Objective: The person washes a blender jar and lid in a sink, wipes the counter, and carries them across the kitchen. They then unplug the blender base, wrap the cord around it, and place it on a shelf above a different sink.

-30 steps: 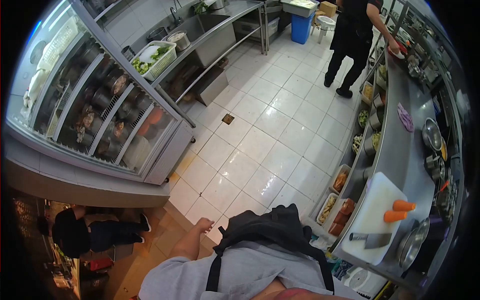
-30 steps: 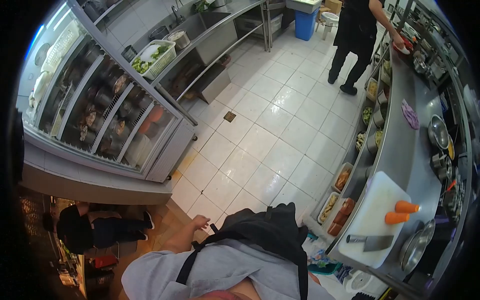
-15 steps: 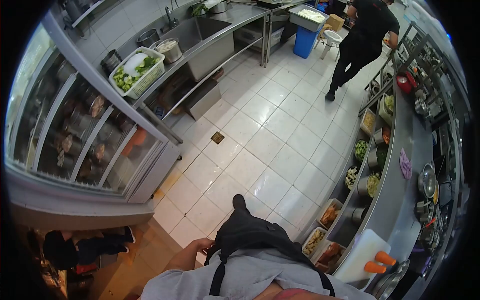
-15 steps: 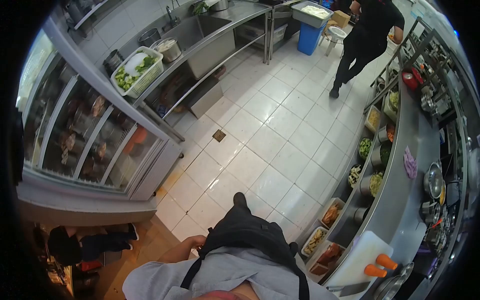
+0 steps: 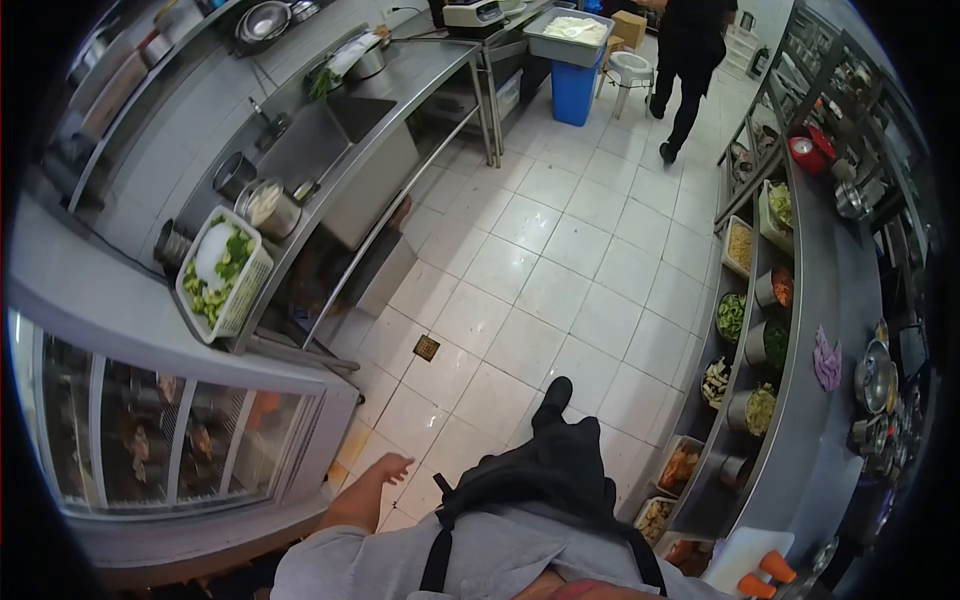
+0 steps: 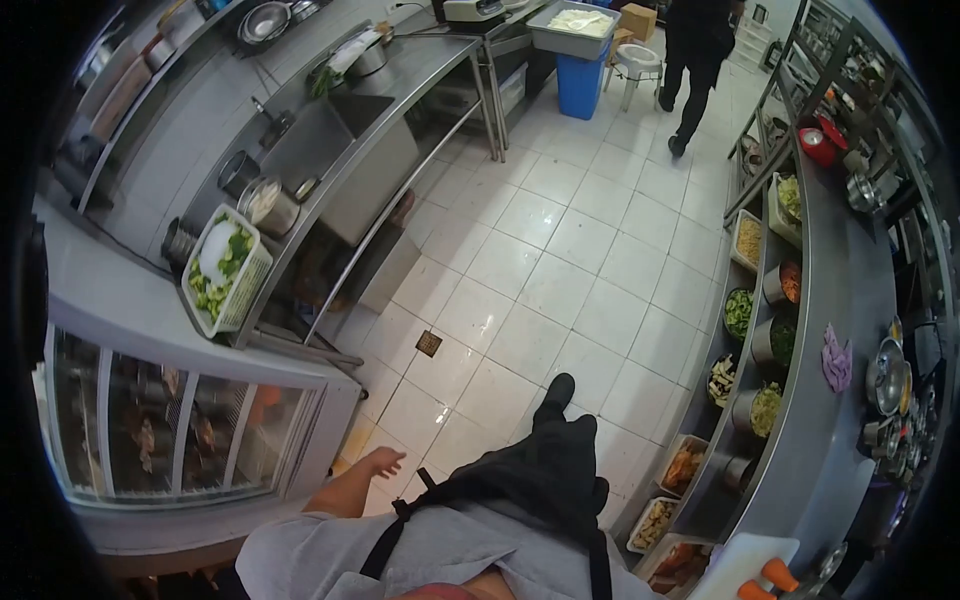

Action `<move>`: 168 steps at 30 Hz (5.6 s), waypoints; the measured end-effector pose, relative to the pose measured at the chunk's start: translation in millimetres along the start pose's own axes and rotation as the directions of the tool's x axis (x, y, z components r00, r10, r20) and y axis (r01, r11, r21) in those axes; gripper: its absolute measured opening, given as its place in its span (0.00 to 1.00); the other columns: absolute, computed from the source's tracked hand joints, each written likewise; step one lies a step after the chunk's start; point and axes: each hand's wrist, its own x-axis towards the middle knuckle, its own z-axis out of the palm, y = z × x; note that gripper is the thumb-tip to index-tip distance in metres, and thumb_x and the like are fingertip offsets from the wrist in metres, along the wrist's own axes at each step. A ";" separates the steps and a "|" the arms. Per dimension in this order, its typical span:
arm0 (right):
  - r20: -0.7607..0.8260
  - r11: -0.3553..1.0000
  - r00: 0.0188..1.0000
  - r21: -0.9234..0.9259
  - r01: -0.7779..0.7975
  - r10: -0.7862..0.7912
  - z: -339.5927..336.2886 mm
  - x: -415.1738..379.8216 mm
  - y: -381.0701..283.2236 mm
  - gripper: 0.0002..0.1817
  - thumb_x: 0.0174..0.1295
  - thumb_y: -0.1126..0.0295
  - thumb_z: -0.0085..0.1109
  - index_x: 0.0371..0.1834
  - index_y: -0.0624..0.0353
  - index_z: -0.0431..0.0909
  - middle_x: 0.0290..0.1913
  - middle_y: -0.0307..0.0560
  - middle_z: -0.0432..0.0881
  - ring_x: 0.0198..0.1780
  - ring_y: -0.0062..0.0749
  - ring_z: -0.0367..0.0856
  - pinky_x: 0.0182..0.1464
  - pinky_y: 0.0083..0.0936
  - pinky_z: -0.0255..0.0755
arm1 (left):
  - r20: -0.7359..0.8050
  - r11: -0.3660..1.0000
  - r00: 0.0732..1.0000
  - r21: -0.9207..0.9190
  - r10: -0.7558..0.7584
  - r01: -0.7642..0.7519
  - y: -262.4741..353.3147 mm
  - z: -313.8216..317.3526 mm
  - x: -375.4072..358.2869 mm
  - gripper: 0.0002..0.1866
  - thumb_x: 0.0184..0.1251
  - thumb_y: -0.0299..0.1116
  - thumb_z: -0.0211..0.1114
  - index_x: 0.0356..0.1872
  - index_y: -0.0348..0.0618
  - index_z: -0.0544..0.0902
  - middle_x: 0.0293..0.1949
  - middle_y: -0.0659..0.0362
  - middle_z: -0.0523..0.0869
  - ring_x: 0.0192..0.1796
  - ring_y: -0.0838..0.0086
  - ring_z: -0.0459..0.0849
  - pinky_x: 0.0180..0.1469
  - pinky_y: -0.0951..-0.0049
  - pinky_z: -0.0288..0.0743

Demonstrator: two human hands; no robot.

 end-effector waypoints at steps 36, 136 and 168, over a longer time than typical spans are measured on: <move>-0.056 0.607 0.945 0.778 -0.161 0.323 -826.2 295.1 -193.8 0.17 0.68 0.59 0.52 0.52 0.59 0.70 0.42 0.54 0.81 0.32 0.47 0.83 0.33 0.46 0.79 | -0.397 0.643 0.568 0.079 0.721 -0.762 945.5 -378.6 67.4 0.18 0.60 0.45 0.66 0.38 0.39 0.85 0.32 0.51 0.87 0.33 0.70 0.86 0.40 0.68 0.80; -0.153 0.304 0.393 -0.882 0.359 -0.907 -1928.9 487.0 -1529.3 0.16 0.60 0.70 0.53 0.49 0.66 0.78 0.52 0.66 0.80 0.57 0.58 0.77 0.57 0.45 0.73 | -0.460 0.261 0.598 -0.882 -0.657 -0.392 1413.4 -343.8 84.6 0.20 0.63 0.44 0.68 0.40 0.32 0.86 0.32 0.52 0.89 0.34 0.73 0.86 0.40 0.71 0.78; -0.237 0.264 0.118 -0.868 0.421 -0.964 -1927.4 507.1 -1430.0 0.15 0.51 0.63 0.65 0.25 0.68 0.82 0.22 0.54 0.81 0.24 0.40 0.79 0.33 0.37 0.75 | -0.787 0.864 0.567 -0.442 -0.246 -0.239 1355.2 -314.8 121.7 0.16 0.58 0.46 0.66 0.25 0.42 0.83 0.26 0.50 0.85 0.32 0.57 0.85 0.34 0.58 0.79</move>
